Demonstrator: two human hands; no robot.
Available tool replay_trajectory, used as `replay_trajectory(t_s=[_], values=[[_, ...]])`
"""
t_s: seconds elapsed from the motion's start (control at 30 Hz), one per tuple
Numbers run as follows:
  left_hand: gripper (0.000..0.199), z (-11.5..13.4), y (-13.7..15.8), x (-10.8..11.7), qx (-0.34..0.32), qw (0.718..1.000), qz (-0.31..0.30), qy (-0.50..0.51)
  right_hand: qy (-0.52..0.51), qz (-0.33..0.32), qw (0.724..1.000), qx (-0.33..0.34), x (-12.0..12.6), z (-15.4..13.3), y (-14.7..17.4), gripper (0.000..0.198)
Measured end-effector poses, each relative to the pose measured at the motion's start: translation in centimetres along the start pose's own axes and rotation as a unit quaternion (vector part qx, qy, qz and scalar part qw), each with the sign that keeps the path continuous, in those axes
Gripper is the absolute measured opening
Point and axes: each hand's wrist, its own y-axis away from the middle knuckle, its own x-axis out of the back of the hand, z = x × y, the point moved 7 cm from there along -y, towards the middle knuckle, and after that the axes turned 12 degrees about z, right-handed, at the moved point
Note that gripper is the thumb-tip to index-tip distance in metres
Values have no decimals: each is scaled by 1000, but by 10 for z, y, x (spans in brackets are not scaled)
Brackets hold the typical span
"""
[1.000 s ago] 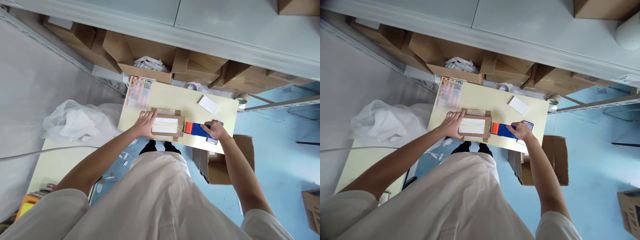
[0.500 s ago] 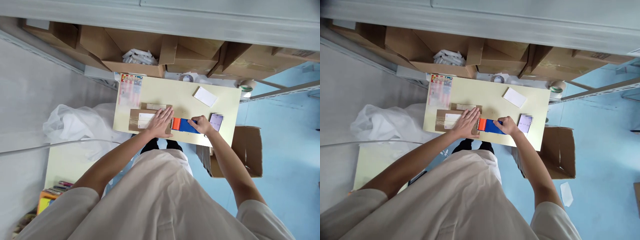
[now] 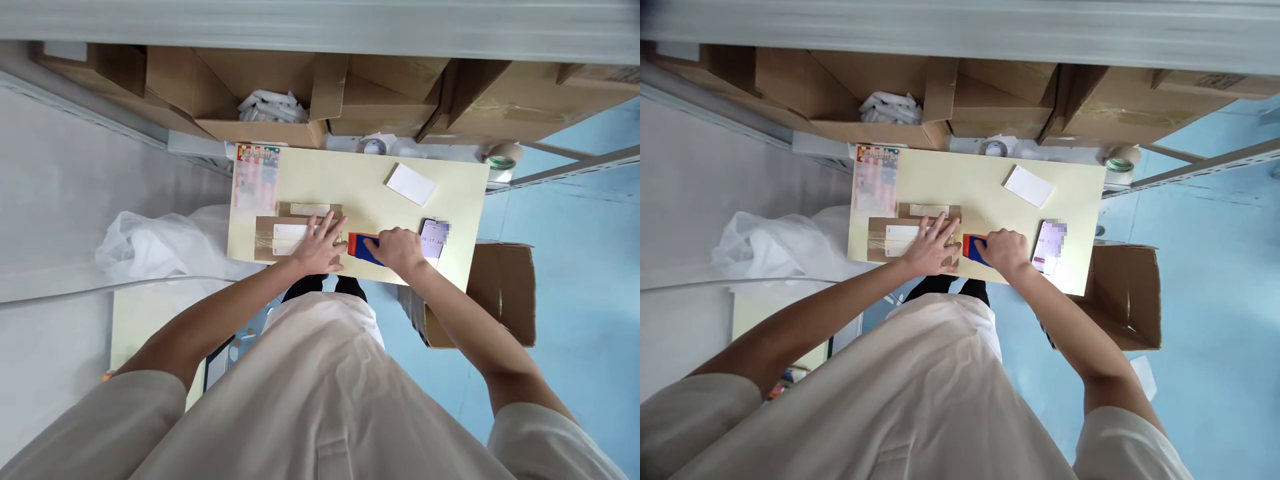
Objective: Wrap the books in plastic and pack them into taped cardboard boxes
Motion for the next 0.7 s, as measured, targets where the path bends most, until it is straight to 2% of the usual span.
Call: replay_trajectory(t_s=[0.1,0.17,0.27,0.37,0.4,0.47,0.57,0.63,0.7], values=[[45,7,-6,1,3,1000,-3,-17,-4,9,1000,6,4,-31,-3,49],[43,7,-8,0,6,1000,-7,-19,-3,8,1000,12,1,-34,-2,42],[52,3,-8,0,10,1000,-5,7,-3,27,999,-22,-7,-13,5,45],[78,-4,-3,4,-5,998,23,58,-42,105,987,-116,-12,18,18,58],[82,-7,0,6,-7,997,38,71,-63,124,980,-145,-17,25,23,57],[76,-16,9,12,1,995,69,78,-103,139,967,-185,-33,31,30,46],[68,-41,37,23,67,991,111,39,-131,129,960,-209,-64,26,34,34],[68,-66,66,29,152,978,143,14,-139,118,961,-208,-81,20,34,35],[73,-94,103,32,261,947,187,20,-147,122,961,-202,-88,15,36,40]])
